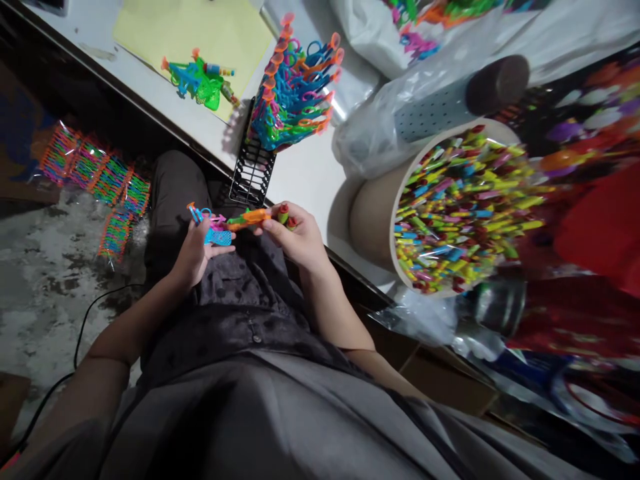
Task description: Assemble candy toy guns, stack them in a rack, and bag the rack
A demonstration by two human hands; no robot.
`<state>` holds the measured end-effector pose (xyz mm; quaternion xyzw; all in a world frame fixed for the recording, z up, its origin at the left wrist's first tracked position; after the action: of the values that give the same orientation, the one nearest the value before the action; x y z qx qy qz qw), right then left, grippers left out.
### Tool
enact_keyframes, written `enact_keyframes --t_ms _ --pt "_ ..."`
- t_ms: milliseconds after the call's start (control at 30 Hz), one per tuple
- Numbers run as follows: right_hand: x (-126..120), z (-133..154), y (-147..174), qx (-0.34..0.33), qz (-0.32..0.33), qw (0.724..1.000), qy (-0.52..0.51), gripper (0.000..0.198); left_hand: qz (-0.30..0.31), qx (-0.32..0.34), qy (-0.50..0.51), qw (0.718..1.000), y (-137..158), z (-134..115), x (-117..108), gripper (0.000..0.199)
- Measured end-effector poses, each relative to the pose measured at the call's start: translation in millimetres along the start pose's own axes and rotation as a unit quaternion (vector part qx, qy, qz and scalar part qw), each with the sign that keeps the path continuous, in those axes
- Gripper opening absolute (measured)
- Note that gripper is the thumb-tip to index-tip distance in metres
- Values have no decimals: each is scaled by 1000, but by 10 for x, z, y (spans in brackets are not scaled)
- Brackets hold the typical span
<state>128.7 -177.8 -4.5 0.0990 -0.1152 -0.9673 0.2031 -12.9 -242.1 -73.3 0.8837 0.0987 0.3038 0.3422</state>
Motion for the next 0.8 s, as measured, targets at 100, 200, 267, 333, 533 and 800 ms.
enact_keyframes --t_ms 100,200,267,333,533,800 --pt "-63 87 53 -49 -24 996 65 46 15 -43 22 999 25 93 44 57" --pt "111 167 97 -115 54 985 118 37 56 -70 21 996 85 173 155 55" --pt "218 212 132 -155 99 973 140 30 79 -81 3 994 124 214 223 53" --pt "209 240 139 -172 89 968 160 28 88 -84 -12 993 146 225 262 55" --pt "111 147 135 -117 53 977 169 37 65 -11 -17 998 130 35 246 53" --pt "69 93 143 -104 1 984 143 34 52 19 -14 998 132 28 196 59"
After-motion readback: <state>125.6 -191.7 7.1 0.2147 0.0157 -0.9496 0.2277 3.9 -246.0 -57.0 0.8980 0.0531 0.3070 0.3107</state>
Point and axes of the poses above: each hand's wrist, its own y-axis away from the middle knuckle, its own x-axis out of the palm, z = x × y, the point moved 10 cm from there along -y, towards the middle knuckle
